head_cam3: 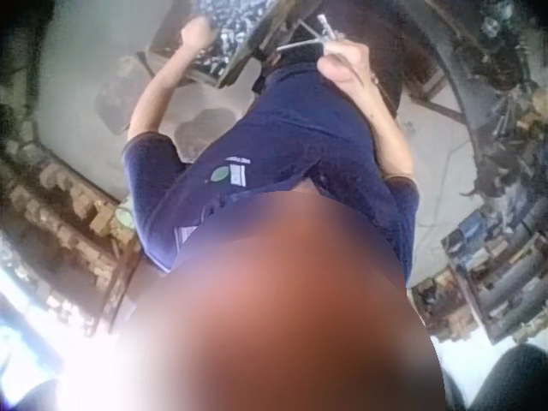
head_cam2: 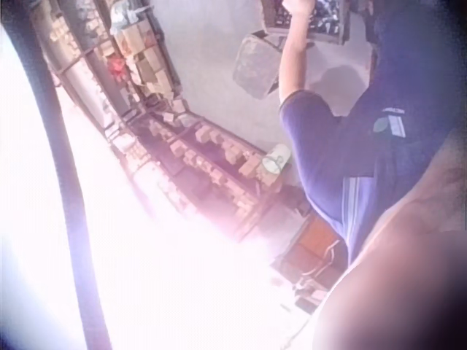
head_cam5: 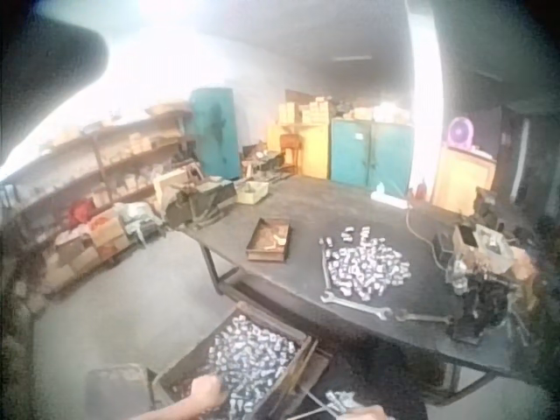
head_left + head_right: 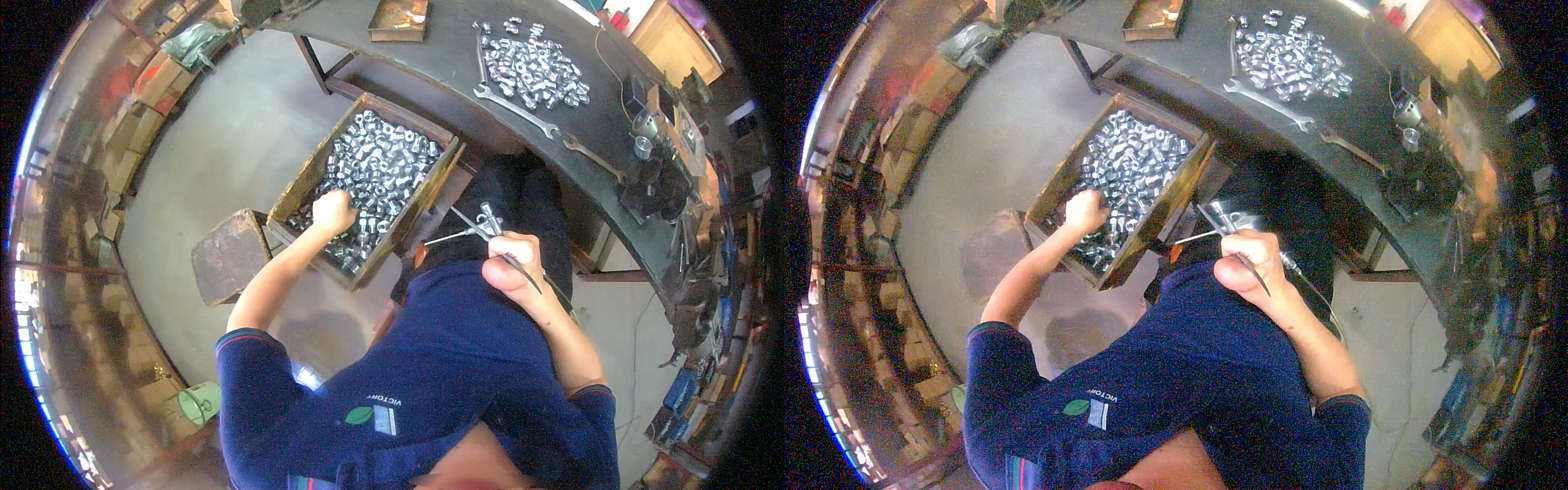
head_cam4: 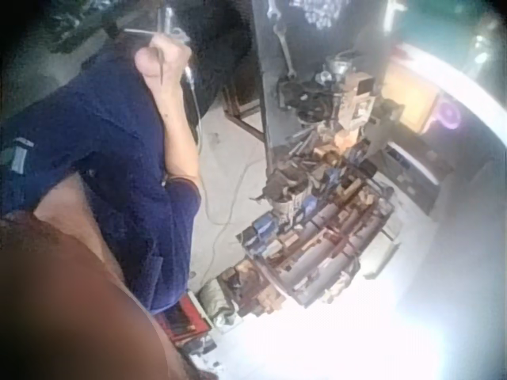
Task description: The person repeatedly picks small metal parts from a wooden tray, uses a handheld tool to scrape or deburr each piece, and places the finished parts onto a pile on the table. The process is continuous and repetitive throughout the clip.
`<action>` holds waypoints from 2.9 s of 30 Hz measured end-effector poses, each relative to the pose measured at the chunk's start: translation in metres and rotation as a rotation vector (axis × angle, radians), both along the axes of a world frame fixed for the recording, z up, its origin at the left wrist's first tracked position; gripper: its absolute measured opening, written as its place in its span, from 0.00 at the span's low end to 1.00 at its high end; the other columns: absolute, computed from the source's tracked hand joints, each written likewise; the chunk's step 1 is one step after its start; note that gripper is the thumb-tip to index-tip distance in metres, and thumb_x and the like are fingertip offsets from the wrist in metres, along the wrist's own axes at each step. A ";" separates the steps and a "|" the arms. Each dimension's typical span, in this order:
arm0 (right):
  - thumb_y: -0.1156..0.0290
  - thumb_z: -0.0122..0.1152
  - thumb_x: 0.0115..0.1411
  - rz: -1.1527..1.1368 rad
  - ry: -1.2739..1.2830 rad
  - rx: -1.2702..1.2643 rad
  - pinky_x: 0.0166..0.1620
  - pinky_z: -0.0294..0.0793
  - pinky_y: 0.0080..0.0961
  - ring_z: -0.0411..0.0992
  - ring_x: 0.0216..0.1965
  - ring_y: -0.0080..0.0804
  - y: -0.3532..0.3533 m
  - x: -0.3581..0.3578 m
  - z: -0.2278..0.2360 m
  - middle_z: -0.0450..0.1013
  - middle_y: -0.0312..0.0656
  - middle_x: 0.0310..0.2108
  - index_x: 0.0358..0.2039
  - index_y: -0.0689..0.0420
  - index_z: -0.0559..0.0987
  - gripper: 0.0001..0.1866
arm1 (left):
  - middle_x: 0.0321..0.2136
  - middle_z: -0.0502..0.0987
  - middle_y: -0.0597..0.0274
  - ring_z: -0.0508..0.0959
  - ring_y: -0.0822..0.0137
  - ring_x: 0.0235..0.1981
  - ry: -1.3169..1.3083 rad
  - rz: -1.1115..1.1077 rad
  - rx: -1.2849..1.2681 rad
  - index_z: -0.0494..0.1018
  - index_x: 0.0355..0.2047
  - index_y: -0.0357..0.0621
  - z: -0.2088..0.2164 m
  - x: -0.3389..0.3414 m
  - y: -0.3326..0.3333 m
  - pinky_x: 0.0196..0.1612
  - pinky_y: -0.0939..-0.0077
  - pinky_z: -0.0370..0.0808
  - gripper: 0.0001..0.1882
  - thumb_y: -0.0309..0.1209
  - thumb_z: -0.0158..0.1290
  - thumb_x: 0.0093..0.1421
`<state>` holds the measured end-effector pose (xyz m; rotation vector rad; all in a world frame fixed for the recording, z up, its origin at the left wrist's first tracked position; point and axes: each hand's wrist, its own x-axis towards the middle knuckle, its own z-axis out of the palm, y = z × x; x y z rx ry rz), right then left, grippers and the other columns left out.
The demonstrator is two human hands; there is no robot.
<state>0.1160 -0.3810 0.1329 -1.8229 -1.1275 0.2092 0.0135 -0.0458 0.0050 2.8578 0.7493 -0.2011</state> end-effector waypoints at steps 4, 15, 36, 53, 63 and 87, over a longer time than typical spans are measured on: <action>0.69 0.57 0.39 -0.002 0.003 0.020 0.20 0.56 0.30 0.60 0.14 0.35 -0.007 0.002 0.002 0.60 0.43 0.12 0.13 0.59 0.65 0.11 | 0.31 0.77 0.51 0.78 0.53 0.35 0.001 0.023 0.022 0.76 0.26 0.42 0.006 -0.002 -0.003 0.38 0.62 0.75 0.13 0.38 0.58 0.46; 0.68 0.59 0.41 0.107 0.031 0.046 0.20 0.57 0.30 0.60 0.15 0.37 -0.005 0.003 -0.003 0.60 0.43 0.13 0.12 0.58 0.65 0.13 | 0.27 0.77 0.55 0.78 0.61 0.29 -0.484 0.171 -1.253 0.70 0.38 0.34 0.061 -0.025 -0.009 0.42 0.67 0.72 0.14 0.24 0.56 0.51; 0.67 0.61 0.38 0.252 -0.117 -0.168 0.22 0.64 0.37 0.68 0.18 0.44 0.014 -0.004 0.006 0.65 0.44 0.14 0.13 0.56 0.67 0.12 | 0.13 0.72 0.62 0.65 0.77 0.07 -0.524 0.164 -1.641 0.73 0.31 0.37 0.109 0.018 -0.123 0.11 0.84 0.61 0.11 0.34 0.51 0.60; 0.72 0.58 0.39 0.191 0.052 -0.144 0.21 0.63 0.32 0.68 0.17 0.45 0.010 -0.003 0.001 0.66 0.45 0.13 0.14 0.57 0.69 0.07 | 0.22 0.76 0.61 0.73 0.76 0.17 -0.426 -0.196 -1.438 0.72 0.35 0.34 0.126 0.032 -0.122 0.20 0.83 0.70 0.08 0.25 0.56 0.56; 0.71 0.57 0.39 0.152 0.092 -0.069 0.19 0.57 0.31 0.61 0.14 0.39 -0.016 0.011 0.019 0.60 0.42 0.12 0.12 0.57 0.65 0.10 | 0.19 0.75 0.64 0.73 0.77 0.18 -0.482 -0.059 -1.266 0.75 0.31 0.36 0.128 0.038 -0.113 0.21 0.84 0.69 0.07 0.22 0.58 0.51; 0.72 0.61 0.39 0.027 -0.269 0.120 0.19 0.63 0.36 0.65 0.16 0.41 -0.018 0.021 0.024 0.60 0.41 0.13 0.12 0.54 0.64 0.12 | 0.21 0.77 0.54 0.79 0.58 0.24 -0.469 -0.501 -0.304 0.79 0.31 0.49 0.108 0.112 -0.132 0.30 0.69 0.76 0.13 0.28 0.58 0.41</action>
